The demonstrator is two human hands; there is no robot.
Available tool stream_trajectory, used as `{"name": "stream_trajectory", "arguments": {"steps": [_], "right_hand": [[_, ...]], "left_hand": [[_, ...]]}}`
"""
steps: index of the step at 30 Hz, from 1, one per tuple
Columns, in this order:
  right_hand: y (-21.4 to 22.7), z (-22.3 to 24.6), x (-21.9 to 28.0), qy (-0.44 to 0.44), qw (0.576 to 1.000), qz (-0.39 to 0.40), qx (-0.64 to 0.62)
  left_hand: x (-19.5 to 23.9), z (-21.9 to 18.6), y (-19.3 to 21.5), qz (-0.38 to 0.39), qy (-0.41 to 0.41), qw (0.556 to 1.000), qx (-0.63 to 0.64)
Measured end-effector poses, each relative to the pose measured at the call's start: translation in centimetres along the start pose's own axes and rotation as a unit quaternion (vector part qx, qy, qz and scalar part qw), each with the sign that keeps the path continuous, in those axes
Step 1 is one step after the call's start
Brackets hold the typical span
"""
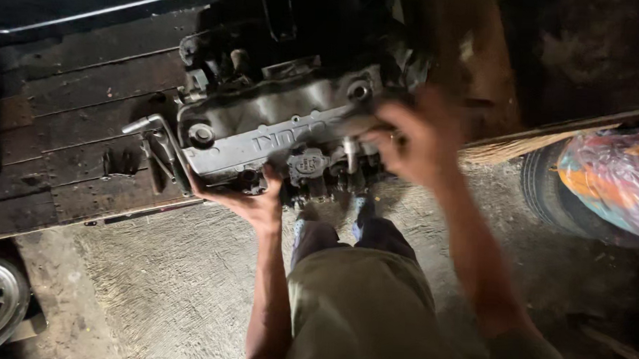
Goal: The person holds a metallic engine part and scrubs its surface with a wire brush. They rotate the part to access different areas and continue scrubbing until the end of the clip.
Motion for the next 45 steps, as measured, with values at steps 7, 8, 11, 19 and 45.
{"name": "stream_trajectory", "arguments": {"steps": [7,8,11,19,45], "right_hand": [[-1.8,-1.0,1.0,0.004,0.997,-0.044,0.057],[-2.7,0.6,0.7,0.071,0.987,-0.033,0.138],[-2.8,-0.6,0.4,0.063,0.992,0.014,0.109],[-2.3,-2.7,3.1,0.064,0.988,-0.063,0.122],[2.1,-4.2,5.6,0.108,0.988,0.03,0.102]], "left_hand": [[0.1,0.0,-0.1,-0.005,0.016,1.0,0.004],[0.2,0.2,0.1,-0.005,0.001,1.0,-0.008],[0.1,0.3,0.0,-0.005,-0.015,1.0,-0.012],[0.4,-0.6,0.3,-0.012,0.022,0.999,-0.047],[-0.4,-1.0,-0.2,-0.005,0.011,1.0,0.021]]}}
Point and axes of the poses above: each hand's wrist, its own x-axis away from the middle knuckle, its own y-axis out of the back of the hand, z = x × y, the point moved 4 cm from there along -x, towards the middle knuckle, and after that the axes turned 15 degrees about y, right-handed, at the moved point
